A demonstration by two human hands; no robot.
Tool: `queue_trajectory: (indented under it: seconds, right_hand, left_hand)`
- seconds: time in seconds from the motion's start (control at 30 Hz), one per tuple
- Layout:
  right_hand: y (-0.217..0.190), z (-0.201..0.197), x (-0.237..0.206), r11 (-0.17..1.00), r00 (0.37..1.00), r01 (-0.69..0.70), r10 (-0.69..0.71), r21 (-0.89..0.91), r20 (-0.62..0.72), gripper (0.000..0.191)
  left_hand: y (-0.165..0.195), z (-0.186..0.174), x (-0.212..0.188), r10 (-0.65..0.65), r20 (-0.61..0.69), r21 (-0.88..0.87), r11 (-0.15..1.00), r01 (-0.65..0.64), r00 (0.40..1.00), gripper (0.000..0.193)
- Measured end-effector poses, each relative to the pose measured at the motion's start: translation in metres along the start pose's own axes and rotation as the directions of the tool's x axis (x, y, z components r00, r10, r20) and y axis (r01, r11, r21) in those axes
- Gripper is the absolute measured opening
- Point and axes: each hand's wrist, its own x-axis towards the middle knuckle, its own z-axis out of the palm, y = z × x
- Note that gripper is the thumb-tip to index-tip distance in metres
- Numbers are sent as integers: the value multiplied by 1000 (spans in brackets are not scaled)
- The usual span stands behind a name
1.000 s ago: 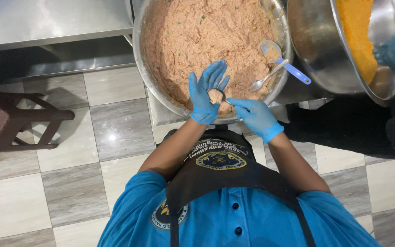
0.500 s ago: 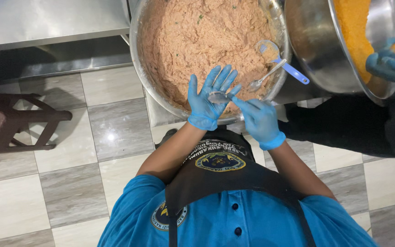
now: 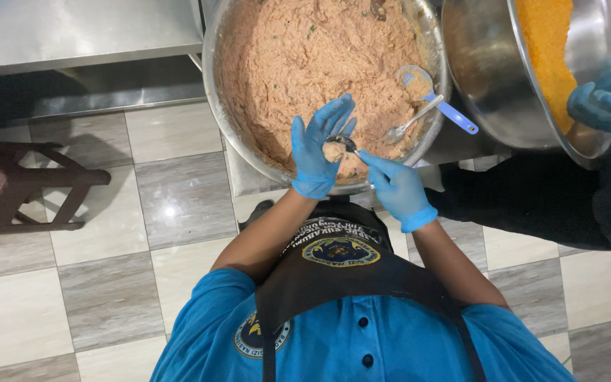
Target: The person scoops a pink minced food mixture from a large metal basin with a spoon, forms it into balls between their gloved hands, and passes the balls to a coworker who coats them in an orange crumb mixture in a second basin. The person repeats this scooping and shaping cycle throughout the clip.
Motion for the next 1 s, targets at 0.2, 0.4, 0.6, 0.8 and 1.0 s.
queue_trajectory:
  seconds: [0.2,0.4,0.6,0.8,1.0]
  right_hand:
    - [25,0,17,847,922,-360,260,391,286,34]
    - [-3,-4,5,993,991,111,-114,-49,-64,39]
    - [-38,-21,-8,780,843,400,-519,-481,-139,45]
    - [-30,-15,0,895,933,214,-306,-392,-191,39]
    - [4,9,11,981,993,-109,99,158,69,37]
  left_hand:
    - [-7,-12,8,-94,-126,-180,981,70,988,83]
    - [-9,-2,-1,-245,-127,-438,883,167,961,83]
    - [-1,4,-5,-213,38,-486,850,205,976,80]
    - [-3,-3,0,-97,137,-301,944,134,986,80]
    - [-12,-17,13,-58,-117,-130,991,42,991,81]
